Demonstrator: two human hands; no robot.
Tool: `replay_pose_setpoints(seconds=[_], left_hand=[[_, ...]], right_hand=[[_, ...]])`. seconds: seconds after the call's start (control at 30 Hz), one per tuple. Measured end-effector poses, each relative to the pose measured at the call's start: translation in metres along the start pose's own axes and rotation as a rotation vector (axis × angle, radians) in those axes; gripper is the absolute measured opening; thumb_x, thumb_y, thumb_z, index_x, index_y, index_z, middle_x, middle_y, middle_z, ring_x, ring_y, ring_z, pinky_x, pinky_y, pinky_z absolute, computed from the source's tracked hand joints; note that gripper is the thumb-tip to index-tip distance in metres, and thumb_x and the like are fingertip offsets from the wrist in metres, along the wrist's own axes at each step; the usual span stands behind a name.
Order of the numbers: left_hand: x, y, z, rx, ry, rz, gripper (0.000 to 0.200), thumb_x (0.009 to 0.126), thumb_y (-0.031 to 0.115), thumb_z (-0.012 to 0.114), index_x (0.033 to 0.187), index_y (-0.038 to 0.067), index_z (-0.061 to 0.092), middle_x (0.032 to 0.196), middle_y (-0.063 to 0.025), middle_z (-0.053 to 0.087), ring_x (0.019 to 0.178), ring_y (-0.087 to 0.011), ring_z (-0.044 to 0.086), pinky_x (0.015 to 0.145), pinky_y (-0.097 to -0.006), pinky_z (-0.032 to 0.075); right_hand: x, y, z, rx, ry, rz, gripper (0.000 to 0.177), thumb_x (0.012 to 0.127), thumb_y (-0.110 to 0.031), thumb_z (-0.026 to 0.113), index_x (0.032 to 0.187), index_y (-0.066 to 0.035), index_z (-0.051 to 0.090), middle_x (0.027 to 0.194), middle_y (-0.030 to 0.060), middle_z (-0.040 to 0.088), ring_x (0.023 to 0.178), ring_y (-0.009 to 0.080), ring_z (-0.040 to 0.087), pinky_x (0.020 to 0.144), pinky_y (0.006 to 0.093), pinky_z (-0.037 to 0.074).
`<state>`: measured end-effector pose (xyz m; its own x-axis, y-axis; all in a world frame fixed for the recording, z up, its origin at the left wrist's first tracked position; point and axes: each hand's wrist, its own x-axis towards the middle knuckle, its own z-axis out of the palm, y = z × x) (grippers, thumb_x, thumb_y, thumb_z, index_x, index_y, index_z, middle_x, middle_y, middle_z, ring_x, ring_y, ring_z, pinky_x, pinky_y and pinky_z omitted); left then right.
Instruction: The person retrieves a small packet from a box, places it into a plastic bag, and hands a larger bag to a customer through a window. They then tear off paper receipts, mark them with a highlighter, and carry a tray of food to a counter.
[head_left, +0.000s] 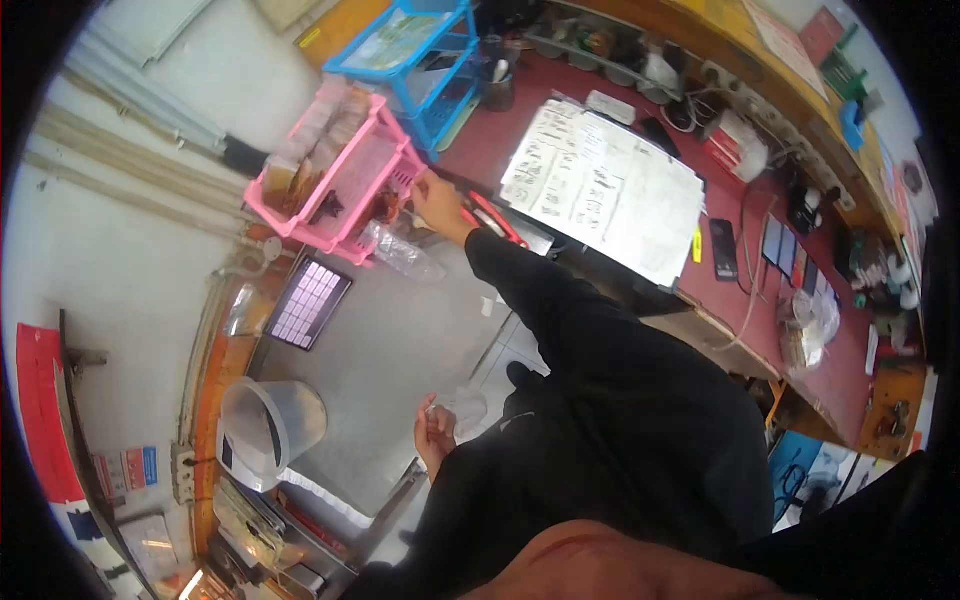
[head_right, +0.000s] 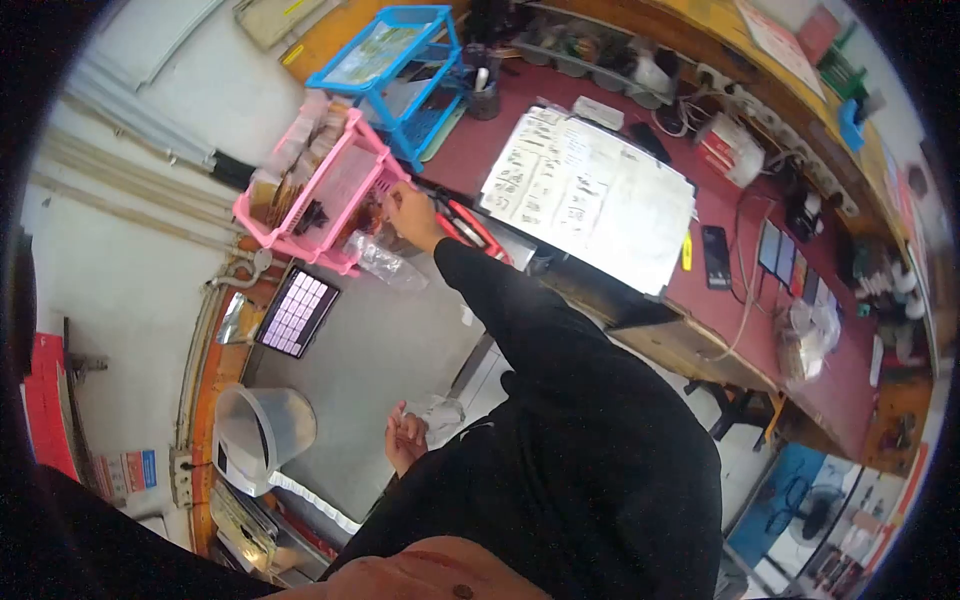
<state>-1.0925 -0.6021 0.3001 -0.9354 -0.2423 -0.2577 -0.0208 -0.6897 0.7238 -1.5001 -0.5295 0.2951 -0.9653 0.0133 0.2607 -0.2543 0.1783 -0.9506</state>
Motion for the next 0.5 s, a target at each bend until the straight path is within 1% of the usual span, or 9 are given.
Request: replay_pose_setpoints(seconds=[0.07, 0.13, 0.17, 0.2, 0.23, 0.3, 0.37, 0.4, 0.5], left_hand=[[0.0, -0.002, 0.007, 0.248, 0.063, 0.007, 0.043, 0.099, 0.032, 0.042, 0.127, 0.001, 0.052, 0.073, -0.0062, 0.054, 0.066, -0.0147, 0.05, 0.059, -0.0261, 0.039], [0.005, -0.007, 0.017, 0.408, 0.055, -0.019, 0.046, 0.098, 0.03, 0.043, 0.131, -0.002, 0.049, 0.087, -0.0112, 0.06, 0.075, -0.0172, 0.056, 0.062, -0.0274, 0.043], [0.005, -0.01, 0.019, 0.443, 0.032, -0.051, 0.047, 0.098, 0.029, 0.043, 0.133, -0.002, 0.047, 0.094, -0.0133, 0.061, 0.079, -0.0178, 0.058, 0.064, -0.0279, 0.045], [0.005, -0.014, 0.023, 0.478, 0.01, -0.081, 0.048, 0.098, 0.029, 0.043, 0.134, -0.003, 0.045, 0.102, -0.0154, 0.063, 0.083, -0.0184, 0.059, 0.066, -0.0285, 0.047], [0.005, -0.017, 0.036, 0.521, -0.01, -0.1, 0.051, 0.097, 0.033, 0.044, 0.136, -0.001, 0.044, 0.099, -0.0149, 0.064, 0.079, -0.0171, 0.058, 0.066, -0.0276, 0.046], [0.004, -0.027, 0.072, 0.6, -0.064, -0.128, 0.058, 0.095, 0.04, 0.048, 0.139, 0.003, 0.042, 0.095, -0.014, 0.065, 0.072, -0.0146, 0.057, 0.066, -0.0257, 0.043], [0.012, -0.063, 0.095, 0.589, -0.265, -0.207, 0.058, 0.096, 0.04, 0.047, 0.139, 0.002, 0.041, 0.101, -0.015, 0.065, 0.075, -0.0131, 0.058, 0.062, -0.0233, 0.042], [0.015, -0.075, 0.099, 0.591, -0.321, -0.234, 0.058, 0.096, 0.04, 0.046, 0.14, 0.002, 0.041, 0.104, -0.0155, 0.065, 0.077, -0.0124, 0.059, 0.061, -0.0221, 0.042], [0.021, -0.137, 0.144, 0.515, -0.467, -0.294, 0.047, 0.1, 0.024, 0.041, 0.138, -0.003, 0.04, 0.144, -0.0191, 0.04, 0.087, -0.0152, 0.06, 0.059, -0.024, 0.046]], right_hand=[[-0.01, -0.01, -0.018, -0.004, 0.116, -0.076, 0.015, 0.087, -0.018, 0.061, 0.09, -0.003, 0.058, 0.077, 0.0137, 0.067, 0.069, 0.0256, 0.067, 0.063, 0.0368, 0.051], [-0.029, -0.005, -0.038, 0.091, 0.137, -0.101, 0.012, 0.086, -0.018, 0.06, 0.087, -0.006, 0.058, 0.073, 0.0125, 0.066, 0.066, 0.0275, 0.066, 0.061, 0.0386, 0.05], [-0.046, -0.001, -0.049, 0.112, 0.148, -0.152, 0.009, 0.089, -0.013, 0.058, 0.087, -0.004, 0.056, 0.07, 0.0085, 0.057, 0.064, 0.0169, 0.056, 0.059, 0.0308, 0.045], [-0.07, -0.004, -0.07, 0.164, 0.087, -0.108, 0.01, 0.089, -0.014, 0.058, 0.088, -0.004, 0.055, 0.071, 0.0089, 0.057, 0.064, 0.0171, 0.056, 0.06, 0.031, 0.045], [-0.094, -0.007, -0.092, 0.217, 0.025, -0.067, 0.012, 0.089, -0.015, 0.058, 0.089, -0.004, 0.055, 0.073, 0.0093, 0.057, 0.065, 0.0174, 0.056, 0.06, 0.0313, 0.045], [-0.145, -0.003, -0.139, 0.048, 0.037, 0.007, 0.014, 0.09, -0.018, 0.057, 0.091, -0.005, 0.053, 0.077, 0.0108, 0.058, 0.071, 0.0183, 0.06, 0.064, 0.0321, 0.046], [-0.212, -0.003, -0.235, 0.008, 0.132, -0.009, 0.009, 0.092, -0.014, 0.051, 0.093, -0.006, 0.048, 0.074, 0.0142, 0.057, 0.073, 0.0259, 0.061, 0.068, 0.0368, 0.046], [-0.226, 0.024, -0.262, -0.024, 0.153, 0.065, 0.012, 0.092, -0.016, 0.052, 0.095, -0.005, 0.046, 0.074, 0.0153, 0.056, 0.072, 0.0286, 0.061, 0.067, 0.0395, 0.047], [-0.261, 0.036, -0.398, -0.116, 0.257, 0.175, 0.011, 0.093, -0.014, 0.048, 0.094, -0.004, 0.045, 0.075, 0.0177, 0.057, 0.07, 0.0347, 0.06, 0.064, 0.0422, 0.046]])
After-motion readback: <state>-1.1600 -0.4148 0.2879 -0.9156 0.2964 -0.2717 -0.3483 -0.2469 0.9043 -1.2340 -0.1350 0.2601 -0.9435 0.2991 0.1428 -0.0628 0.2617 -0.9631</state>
